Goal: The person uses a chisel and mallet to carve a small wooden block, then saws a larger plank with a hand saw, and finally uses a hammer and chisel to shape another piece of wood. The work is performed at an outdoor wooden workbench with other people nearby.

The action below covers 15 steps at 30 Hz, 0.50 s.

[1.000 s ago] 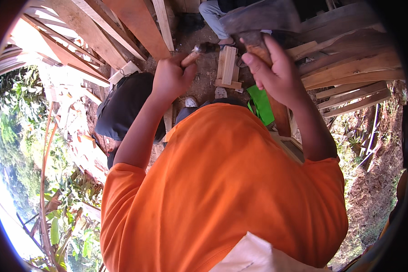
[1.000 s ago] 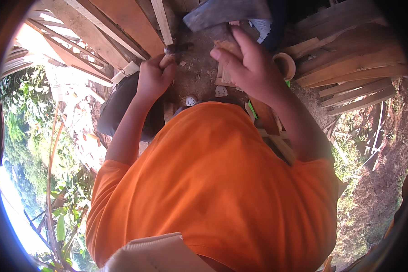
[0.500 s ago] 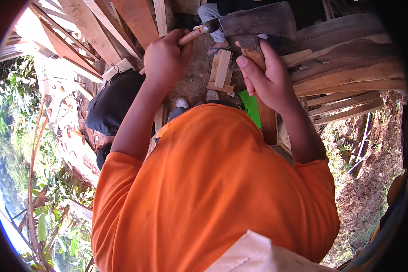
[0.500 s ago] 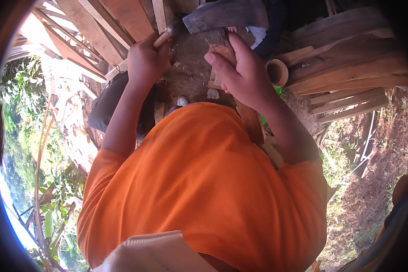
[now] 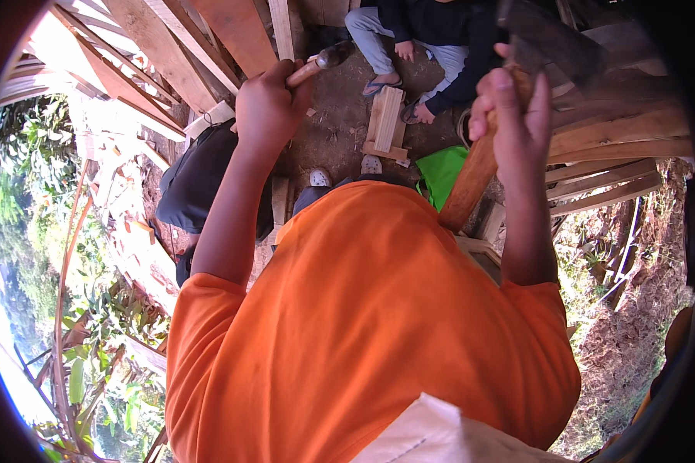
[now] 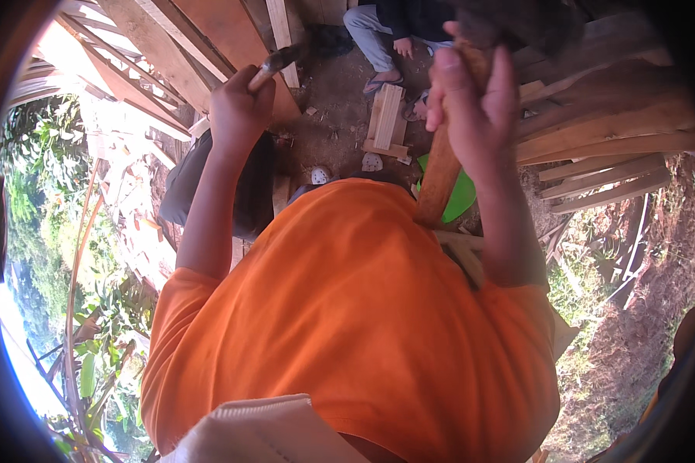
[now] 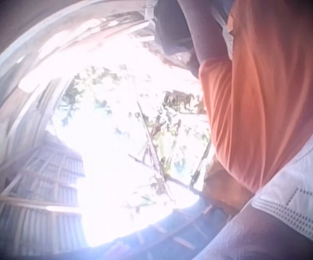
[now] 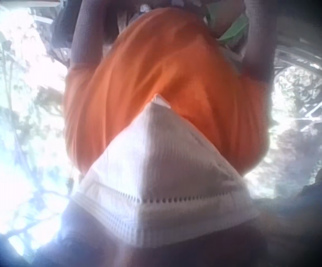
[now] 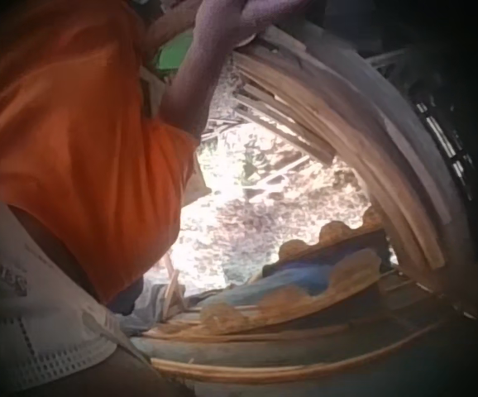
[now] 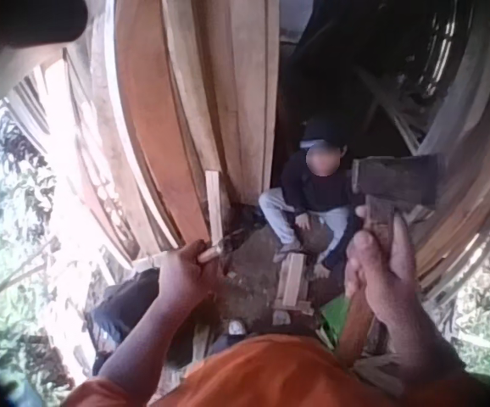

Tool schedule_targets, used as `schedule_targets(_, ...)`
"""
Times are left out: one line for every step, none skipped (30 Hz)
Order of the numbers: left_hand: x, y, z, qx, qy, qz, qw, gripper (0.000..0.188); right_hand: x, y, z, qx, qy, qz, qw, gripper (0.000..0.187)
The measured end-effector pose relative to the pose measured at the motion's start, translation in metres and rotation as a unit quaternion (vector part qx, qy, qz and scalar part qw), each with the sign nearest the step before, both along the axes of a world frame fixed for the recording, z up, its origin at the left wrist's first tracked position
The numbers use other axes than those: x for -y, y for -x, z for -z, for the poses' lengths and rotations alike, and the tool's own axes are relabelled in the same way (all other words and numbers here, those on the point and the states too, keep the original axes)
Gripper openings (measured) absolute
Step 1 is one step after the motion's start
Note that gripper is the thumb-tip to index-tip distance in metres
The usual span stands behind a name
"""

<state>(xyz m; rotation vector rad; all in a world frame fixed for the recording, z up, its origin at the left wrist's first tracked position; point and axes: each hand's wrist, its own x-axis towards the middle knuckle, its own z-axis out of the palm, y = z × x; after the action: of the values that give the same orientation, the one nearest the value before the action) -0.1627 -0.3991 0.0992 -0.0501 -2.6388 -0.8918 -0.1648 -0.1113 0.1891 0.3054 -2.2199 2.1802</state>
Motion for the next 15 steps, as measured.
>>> schedule_targets(0.003, -0.002, -0.002, 0.015, -0.004, -0.013, 1.000, 0.013, -0.003, 0.002, -0.004, -0.024, 0.051, 0.045, 0.997, 0.036)
schedule_targets(0.001, 0.000, -0.003, 0.000, -0.002, -0.008, 1.000, 0.014, -0.002, 0.000, 0.000, -0.040, 0.065, 0.054, 0.996, 0.035)
schedule_targets(-0.008, 0.004, -0.004, -0.008, -0.002, 0.011, 1.000, 0.014, 0.007, -0.005, 0.011, -0.018, 0.004, -0.012, 1.000, 0.034)
schedule_targets(-0.018, 0.010, -0.003, -0.016, -0.003, 0.030, 0.999, 0.016, 0.021, -0.010, 0.025, 0.006, -0.057, -0.077, 0.995, 0.034)
schedule_targets(-0.022, 0.016, -0.002, -0.026, -0.003, 0.046, 0.999, 0.018, 0.025, -0.008, 0.027, 0.055, -0.085, -0.120, 0.988, 0.034)
schedule_targets(-0.021, 0.017, 0.002, -0.006, 0.021, 0.014, 1.000, 0.016, 0.027, -0.008, 0.029, 0.104, -0.120, -0.163, 0.974, 0.035)
schedule_targets(-0.019, 0.020, 0.001, -0.009, 0.023, 0.016, 1.000, 0.015, 0.018, -0.006, 0.025, 0.082, -0.091, -0.118, 0.985, 0.034)
schedule_targets(-0.015, 0.022, 0.001, -0.011, 0.024, 0.011, 1.000, 0.015, 0.005, 0.000, 0.024, 0.060, -0.062, -0.079, 0.993, 0.033)
schedule_targets(-0.011, 0.017, 0.003, -0.005, 0.025, 0.004, 1.000, 0.015, 0.000, 0.000, 0.019, 0.046, -0.033, -0.042, 0.998, 0.033)
schedule_targets(-0.009, 0.012, 0.004, 0.001, 0.026, -0.004, 1.000, 0.016, 0.000, 0.005, 0.003, 0.013, 0.022, 0.034, 0.999, 0.029)
schedule_targets(-0.011, 0.013, 0.004, 0.004, 0.013, -0.005, 1.000, 0.016, -0.003, 0.008, 0.005, -0.008, 0.022, 0.036, 0.999, 0.031)
schedule_targets(-0.014, 0.013, 0.005, 0.007, 0.000, -0.006, 1.000, 0.016, -0.007, 0.010, 0.009, -0.029, 0.022, 0.037, 0.999, 0.033)
schedule_targets(-0.018, 0.015, 0.005, 0.010, -0.012, -0.007, 1.000, 0.016, -0.010, 0.012, 0.015, -0.050, 0.022, 0.039, 0.998, 0.036)
schedule_targets(-0.033, 0.020, -0.001, 0.000, 0.015, 0.025, 1.000, 0.017, -0.002, 0.003, 0.021, 0.051, -0.130, -0.053, 0.989, 0.035)
schedule_targets(-0.037, 0.019, 0.001, 0.010, 0.017, 0.025, 0.999, 0.018, 0.003, 0.001, 0.029, 0.040, -0.136, -0.101, 0.985, 0.034)
